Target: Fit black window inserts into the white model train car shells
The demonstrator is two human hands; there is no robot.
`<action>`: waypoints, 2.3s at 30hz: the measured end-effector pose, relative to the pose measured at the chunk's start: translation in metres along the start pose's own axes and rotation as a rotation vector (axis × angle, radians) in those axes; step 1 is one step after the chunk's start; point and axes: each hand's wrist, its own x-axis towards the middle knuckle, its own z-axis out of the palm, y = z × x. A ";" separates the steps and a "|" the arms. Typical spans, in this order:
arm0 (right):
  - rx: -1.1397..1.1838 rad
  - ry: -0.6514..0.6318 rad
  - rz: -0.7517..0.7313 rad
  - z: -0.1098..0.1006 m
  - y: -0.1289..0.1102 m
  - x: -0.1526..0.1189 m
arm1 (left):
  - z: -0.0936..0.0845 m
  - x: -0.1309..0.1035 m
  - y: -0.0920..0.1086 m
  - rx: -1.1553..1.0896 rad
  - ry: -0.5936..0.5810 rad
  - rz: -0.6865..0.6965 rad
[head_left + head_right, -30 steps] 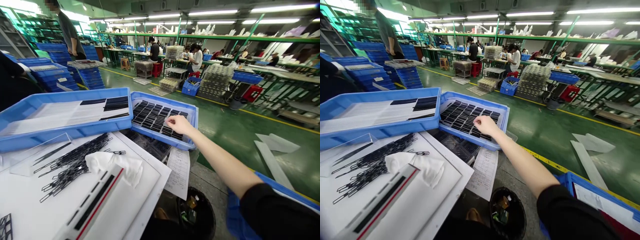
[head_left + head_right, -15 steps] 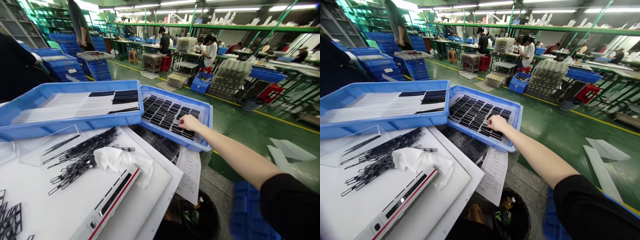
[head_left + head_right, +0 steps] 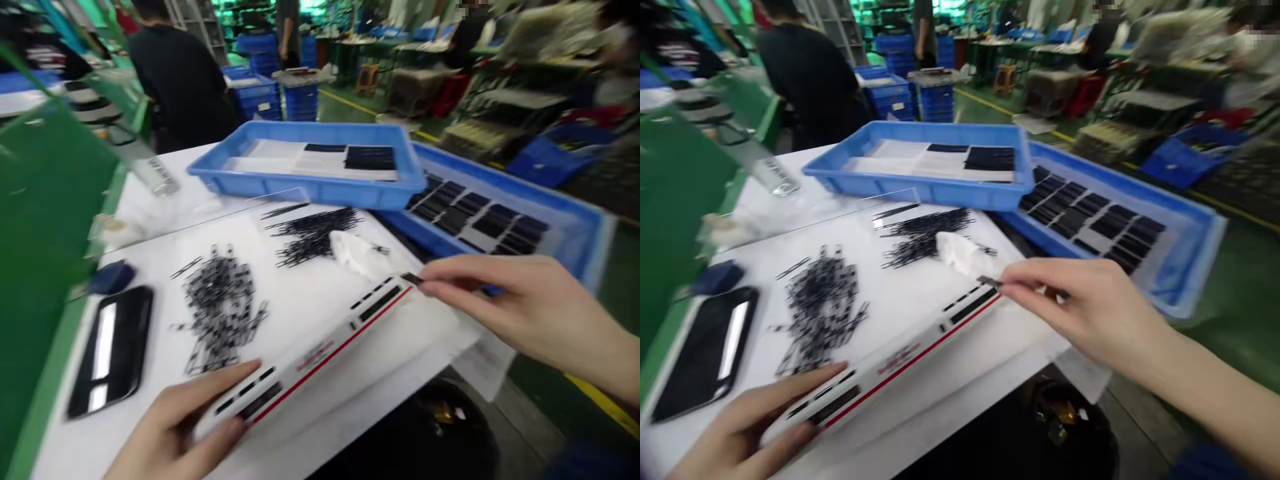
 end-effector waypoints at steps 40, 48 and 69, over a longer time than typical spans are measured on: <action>0.174 -0.435 -0.279 0.064 -0.072 -0.007 | -0.011 0.006 -0.015 -0.476 -0.060 0.033; 0.108 -0.436 -0.533 0.088 -0.062 -0.010 | -0.007 0.001 -0.015 -0.477 0.055 -0.090; 0.265 -0.362 -0.226 0.099 -0.069 -0.028 | -0.007 0.001 -0.024 -0.558 -0.031 -0.016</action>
